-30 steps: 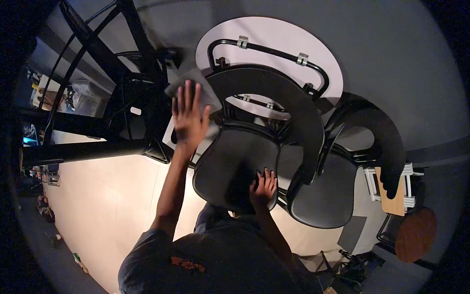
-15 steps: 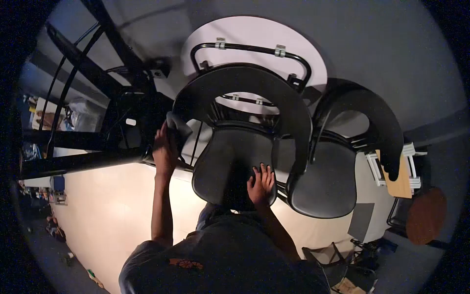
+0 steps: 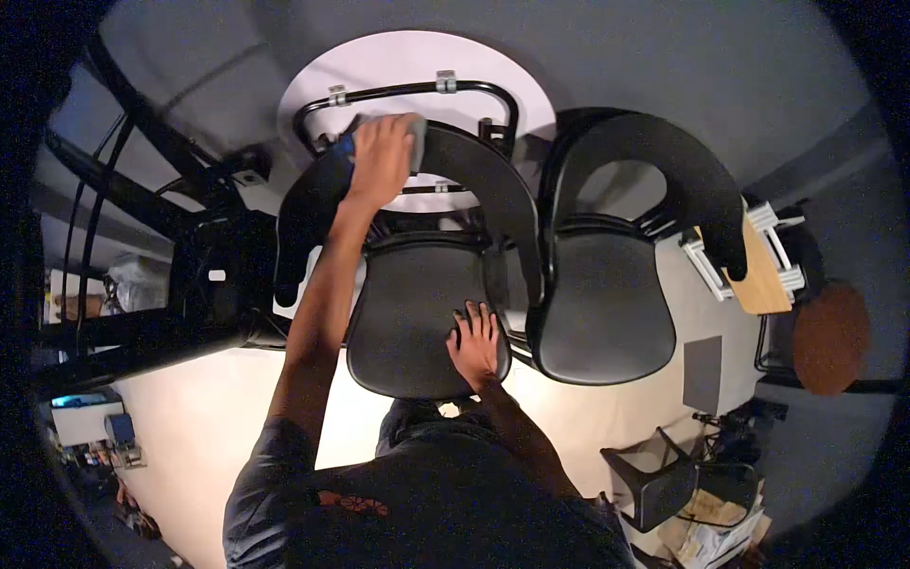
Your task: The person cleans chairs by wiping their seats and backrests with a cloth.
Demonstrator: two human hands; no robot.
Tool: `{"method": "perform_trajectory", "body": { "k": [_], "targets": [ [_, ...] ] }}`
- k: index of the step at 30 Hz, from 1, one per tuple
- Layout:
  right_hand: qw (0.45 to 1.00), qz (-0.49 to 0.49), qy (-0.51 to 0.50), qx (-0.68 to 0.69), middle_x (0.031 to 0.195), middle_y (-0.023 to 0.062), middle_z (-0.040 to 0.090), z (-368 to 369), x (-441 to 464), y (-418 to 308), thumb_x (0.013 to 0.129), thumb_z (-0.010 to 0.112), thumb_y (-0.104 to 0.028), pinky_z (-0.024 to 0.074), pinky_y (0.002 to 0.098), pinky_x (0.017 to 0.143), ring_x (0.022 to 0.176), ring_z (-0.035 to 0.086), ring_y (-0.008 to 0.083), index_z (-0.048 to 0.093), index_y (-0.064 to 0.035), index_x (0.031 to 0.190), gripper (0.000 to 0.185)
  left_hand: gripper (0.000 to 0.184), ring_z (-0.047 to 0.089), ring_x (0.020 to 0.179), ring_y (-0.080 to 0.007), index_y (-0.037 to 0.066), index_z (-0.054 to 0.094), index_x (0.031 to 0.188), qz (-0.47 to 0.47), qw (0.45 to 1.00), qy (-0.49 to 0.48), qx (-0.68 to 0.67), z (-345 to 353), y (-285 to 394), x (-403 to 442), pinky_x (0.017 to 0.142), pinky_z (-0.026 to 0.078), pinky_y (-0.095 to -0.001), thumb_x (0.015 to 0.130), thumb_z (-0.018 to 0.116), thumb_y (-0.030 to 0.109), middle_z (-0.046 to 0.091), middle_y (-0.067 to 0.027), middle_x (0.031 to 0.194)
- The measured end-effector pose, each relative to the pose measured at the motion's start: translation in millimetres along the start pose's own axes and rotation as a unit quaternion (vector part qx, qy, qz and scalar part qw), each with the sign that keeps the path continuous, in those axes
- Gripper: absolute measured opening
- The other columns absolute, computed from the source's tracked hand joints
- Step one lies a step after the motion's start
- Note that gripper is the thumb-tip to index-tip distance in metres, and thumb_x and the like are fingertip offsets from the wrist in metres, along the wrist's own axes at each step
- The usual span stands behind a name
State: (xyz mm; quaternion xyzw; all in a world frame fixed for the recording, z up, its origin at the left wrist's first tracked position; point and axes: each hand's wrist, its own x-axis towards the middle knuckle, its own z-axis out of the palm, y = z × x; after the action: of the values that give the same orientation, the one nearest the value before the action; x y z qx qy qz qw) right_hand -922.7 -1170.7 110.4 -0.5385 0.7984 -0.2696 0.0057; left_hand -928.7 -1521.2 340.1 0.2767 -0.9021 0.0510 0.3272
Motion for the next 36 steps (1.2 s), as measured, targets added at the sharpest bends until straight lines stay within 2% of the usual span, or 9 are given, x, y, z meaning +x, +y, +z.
{"method": "perform_trajectory", "body": {
  "k": [3,6,12,16,19,24,26,31,36],
  "targets": [
    [1.000,0.005,0.004,0.006,0.161,0.0150,0.048,0,-2,1,0.093,0.067,-0.021,0.0275,0.0568,0.127,0.152,0.040,0.0407,0.061,-0.0105,0.141,0.049,0.036,0.054,0.130,-0.0334,0.010,0.063,0.136,0.119,0.991,-0.019,-0.052,23,53,14,0.122,0.035,-0.0537,0.101,0.057,0.014,0.062,-0.0122,0.132],
    [1.000,0.003,0.006,0.016,0.161,0.0147,0.048,0,-3,1,0.093,0.068,-0.021,0.0273,0.0568,0.127,0.152,0.040,0.0408,0.062,-0.0106,0.141,0.049,0.034,0.054,0.134,-0.0316,0.011,0.065,0.134,0.144,0.969,-0.025,-0.199,25,106,2,0.126,0.032,-0.0531,0.102,0.056,0.015,0.063,-0.0106,0.132],
    [1.000,0.012,0.000,0.016,0.160,0.0151,0.048,-2,0,0,0.096,0.066,-0.022,0.0279,0.0579,0.127,0.153,0.040,0.0411,0.064,-0.0088,0.138,0.044,0.033,0.054,0.136,-0.0310,0.012,0.066,0.134,0.241,0.935,-0.042,-0.256,33,149,-28,0.126,0.032,-0.0521,0.103,0.058,0.020,0.064,-0.0090,0.130],
    [0.999,0.014,-0.001,0.030,0.160,0.0150,0.049,0,-3,2,0.096,0.066,-0.023,0.0281,0.0577,0.127,0.153,0.040,0.0407,0.064,-0.0088,0.138,0.044,0.033,0.057,0.129,-0.0292,0.013,0.066,0.133,0.201,0.970,0.041,-0.131,24,117,2,0.124,0.034,-0.0483,0.105,0.058,0.028,0.064,-0.0079,0.127],
    [1.000,0.013,0.001,0.021,0.160,0.0151,0.049,-1,-2,0,0.096,0.066,-0.023,0.0284,0.0573,0.126,0.153,0.040,0.0404,0.064,-0.0088,0.138,0.044,0.035,0.061,0.107,-0.0264,0.015,0.066,0.134,0.125,0.992,0.008,-0.007,18,52,20,0.106,0.043,-0.0426,0.106,0.058,0.035,0.063,-0.0064,0.114],
    [1.000,-0.001,-0.001,0.011,0.160,0.0152,0.049,-1,-1,0,0.096,0.065,-0.023,0.0289,0.0562,0.127,0.154,0.040,0.0400,0.065,-0.0090,0.137,0.044,0.046,0.064,0.100,-0.0288,0.013,0.056,0.147,0.048,0.987,-0.027,0.149,-29,-66,-28,0.090,0.049,-0.0447,0.104,0.060,0.028,0.065,-0.0093,0.116],
    [1.000,0.000,0.000,0.000,0.160,0.0153,0.049,-1,-2,1,0.095,0.065,-0.024,0.0291,0.0555,0.127,0.154,0.040,0.0399,0.064,-0.0091,0.138,0.045,0.050,0.065,0.100,-0.0312,0.011,0.052,0.151,-0.040,0.970,-0.087,0.224,-63,-91,-76,0.088,0.051,-0.0447,0.104,0.059,0.026,0.065,-0.0114,0.116],
    [0.999,-0.012,-0.009,-0.032,0.161,0.0151,0.049,3,-4,5,0.095,0.065,-0.025,0.0291,0.0547,0.127,0.154,0.040,0.0398,0.064,-0.0094,0.139,0.046,0.048,0.068,0.093,-0.0326,0.009,0.051,0.151,-0.189,0.942,-0.106,0.257,-126,-78,-180,0.081,0.056,-0.0431,0.106,0.056,0.024,0.065,-0.0158,0.116],
    [1.000,-0.013,-0.002,-0.023,0.161,0.0148,0.050,-1,-3,2,0.095,0.065,-0.024,0.0294,0.0545,0.127,0.154,0.041,0.0399,0.063,-0.0099,0.139,0.047,0.037,0.068,0.091,-0.0368,0.002,0.050,0.141,-0.290,0.945,-0.062,0.137,-142,-38,-267,0.078,0.055,-0.0488,0.108,0.056,0.016,0.065,-0.0203,0.114]
  ]
}}
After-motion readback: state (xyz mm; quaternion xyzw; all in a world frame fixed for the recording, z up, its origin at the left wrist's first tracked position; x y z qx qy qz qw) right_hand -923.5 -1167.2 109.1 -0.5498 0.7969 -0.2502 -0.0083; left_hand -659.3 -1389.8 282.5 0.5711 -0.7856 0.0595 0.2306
